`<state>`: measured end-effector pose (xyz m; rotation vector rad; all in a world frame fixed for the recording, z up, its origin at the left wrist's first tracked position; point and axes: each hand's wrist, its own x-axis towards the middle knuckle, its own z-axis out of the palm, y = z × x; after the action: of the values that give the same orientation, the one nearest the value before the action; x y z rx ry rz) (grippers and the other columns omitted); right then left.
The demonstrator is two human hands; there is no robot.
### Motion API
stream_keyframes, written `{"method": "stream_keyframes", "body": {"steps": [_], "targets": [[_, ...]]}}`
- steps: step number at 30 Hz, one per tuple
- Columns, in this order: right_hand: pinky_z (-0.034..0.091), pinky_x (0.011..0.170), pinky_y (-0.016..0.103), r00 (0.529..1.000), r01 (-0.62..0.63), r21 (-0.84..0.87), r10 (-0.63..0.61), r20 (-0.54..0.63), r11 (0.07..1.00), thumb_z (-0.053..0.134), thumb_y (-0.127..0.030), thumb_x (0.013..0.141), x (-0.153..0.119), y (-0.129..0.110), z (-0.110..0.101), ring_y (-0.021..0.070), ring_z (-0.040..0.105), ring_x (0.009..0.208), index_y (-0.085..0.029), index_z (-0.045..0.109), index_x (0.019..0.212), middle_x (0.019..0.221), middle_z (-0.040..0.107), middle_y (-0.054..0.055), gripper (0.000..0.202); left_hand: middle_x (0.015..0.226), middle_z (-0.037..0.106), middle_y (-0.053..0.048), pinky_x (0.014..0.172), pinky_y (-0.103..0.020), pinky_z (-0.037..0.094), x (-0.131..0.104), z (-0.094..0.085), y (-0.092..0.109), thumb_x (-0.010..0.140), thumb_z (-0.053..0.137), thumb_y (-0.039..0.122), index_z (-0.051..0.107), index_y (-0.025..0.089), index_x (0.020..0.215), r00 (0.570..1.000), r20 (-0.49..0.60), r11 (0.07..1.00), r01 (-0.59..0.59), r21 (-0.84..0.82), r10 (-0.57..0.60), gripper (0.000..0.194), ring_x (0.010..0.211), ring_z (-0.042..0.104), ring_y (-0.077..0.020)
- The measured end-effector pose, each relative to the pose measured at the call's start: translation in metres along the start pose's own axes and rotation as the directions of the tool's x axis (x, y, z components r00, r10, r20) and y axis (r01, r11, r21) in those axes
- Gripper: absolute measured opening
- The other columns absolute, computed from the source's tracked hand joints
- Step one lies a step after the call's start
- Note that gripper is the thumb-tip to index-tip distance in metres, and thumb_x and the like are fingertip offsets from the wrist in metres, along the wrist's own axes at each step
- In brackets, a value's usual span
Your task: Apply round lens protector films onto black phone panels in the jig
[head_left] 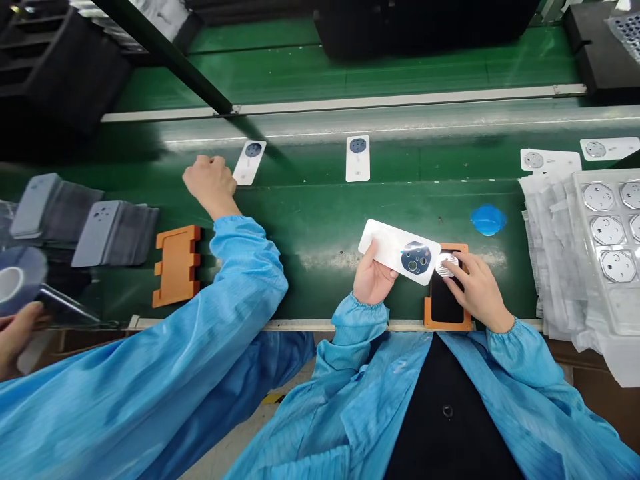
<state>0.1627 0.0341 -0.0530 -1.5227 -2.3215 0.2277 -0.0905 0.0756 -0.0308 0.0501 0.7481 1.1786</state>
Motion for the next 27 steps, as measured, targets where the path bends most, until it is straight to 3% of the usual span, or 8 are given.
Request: {"method": "stream_keyframes", "body": {"steps": [3,6,9,12,14,18,22,27], "targets": [[0.050,0.088,0.048,1.000,0.026,-0.095,-0.025,0.017,0.995,0.051,-0.026,0.102,-0.002,0.003,0.010,0.0341,0.059,0.117,-0.022,0.067,0.127,0.131,0.065,0.015,0.030,0.103,0.079,-0.005,0.039,-0.019,0.049,-0.002,0.007,-0.006,0.108,0.042,0.033,0.067,0.022,0.130,1.000,0.027,1.000,-0.008,-0.017,0.008,0.035,0.070,0.074,-0.0137],[0.051,0.087,0.047,0.999,0.042,-0.074,-0.043,-0.024,0.996,0.054,-0.025,0.102,-0.002,0.006,0.009,0.0321,0.062,0.112,-0.022,0.070,0.120,0.125,0.067,0.014,0.025,0.104,0.078,-0.004,0.041,-0.017,0.048,-0.004,0.012,-0.010,0.102,0.056,0.026,0.067,0.023,0.127,0.996,0.013,0.996,-0.083,0.026,0.083,0.028,0.070,0.072,-0.0114],[0.054,0.087,0.044,0.979,0.039,0.064,-0.025,-0.203,0.997,0.059,-0.024,0.100,0.003,0.003,-0.010,0.0282,0.066,0.107,-0.022,0.073,0.111,0.116,0.071,0.011,0.018,0.102,0.077,-0.005,0.044,-0.018,0.051,-0.006,0.015,-0.019,0.089,0.075,0.030,0.066,0.019,0.125,0.982,0.046,0.969,-0.187,0.159,0.181,0.038,0.069,0.071,-0.0126],[0.057,0.082,0.037,0.894,0.039,0.203,0.057,-0.445,0.978,0.066,-0.018,0.095,0.011,-0.010,-0.038,0.0226,0.070,0.095,-0.023,0.072,0.104,0.102,0.074,0.006,0.012,0.100,0.076,-0.007,0.050,-0.022,0.058,-0.007,0.021,-0.035,0.080,0.084,0.045,0.068,0.016,0.118,0.951,0.089,0.900,-0.309,0.309,0.296,0.050,0.071,0.072,-0.0155],[0.057,0.077,0.034,0.859,0.075,0.226,0.052,-0.510,0.971,0.069,-0.017,0.092,0.019,-0.023,-0.051,0.0200,0.071,0.086,-0.023,0.072,0.099,0.093,0.074,0.004,0.010,0.097,0.077,-0.008,0.055,-0.025,0.061,-0.007,0.025,-0.047,0.079,0.083,0.054,0.070,0.014,0.109,0.915,0.124,0.830,-0.400,0.390,0.383,0.051,0.070,0.072,-0.0163],[0.057,0.069,0.030,0.876,0.090,0.221,0.029,-0.482,0.971,0.068,-0.020,0.094,0.033,-0.046,-0.046,0.0186,0.071,0.081,-0.021,0.070,0.097,0.091,0.075,0.005,0.003,0.092,0.079,-0.008,0.065,-0.029,0.064,-0.009,0.031,-0.068,0.086,0.073,0.060,0.075,0.015,0.100,0.838,0.203,0.658,-0.528,0.536,0.507,0.048,0.067,0.073,-0.0173],[0.057,0.070,0.030,0.841,0.038,0.281,0.121,-0.527,0.959,0.067,-0.024,0.095,0.042,-0.053,-0.030,0.0184,0.072,0.080,-0.020,0.070,0.092,0.089,0.075,0.006,0.006,0.097,0.080,-0.008,0.086,-0.032,0.064,-0.014,0.026,-0.077,0.093,0.066,0.055,0.079,0.017,0.105,0.775,0.310,0.477,-0.597,0.645,0.551,0.042,0.088,0.077,-0.0218],[0.058,0.067,0.030,0.848,0.015,0.409,0.205,-0.489,0.912,0.063,-0.024,0.096,0.042,-0.055,-0.030,0.0171,0.070,0.075,-0.021,0.070,0.087,0.086,0.075,0.005,0.012,0.102,0.080,-0.008,0.098,-0.033,0.058,-0.017,0.019,-0.081,0.100,0.060,0.049,0.079,0.018,0.112,0.742,0.373,0.400,-0.634,0.662,0.557,0.039,0.096,0.076,-0.0216]]}}
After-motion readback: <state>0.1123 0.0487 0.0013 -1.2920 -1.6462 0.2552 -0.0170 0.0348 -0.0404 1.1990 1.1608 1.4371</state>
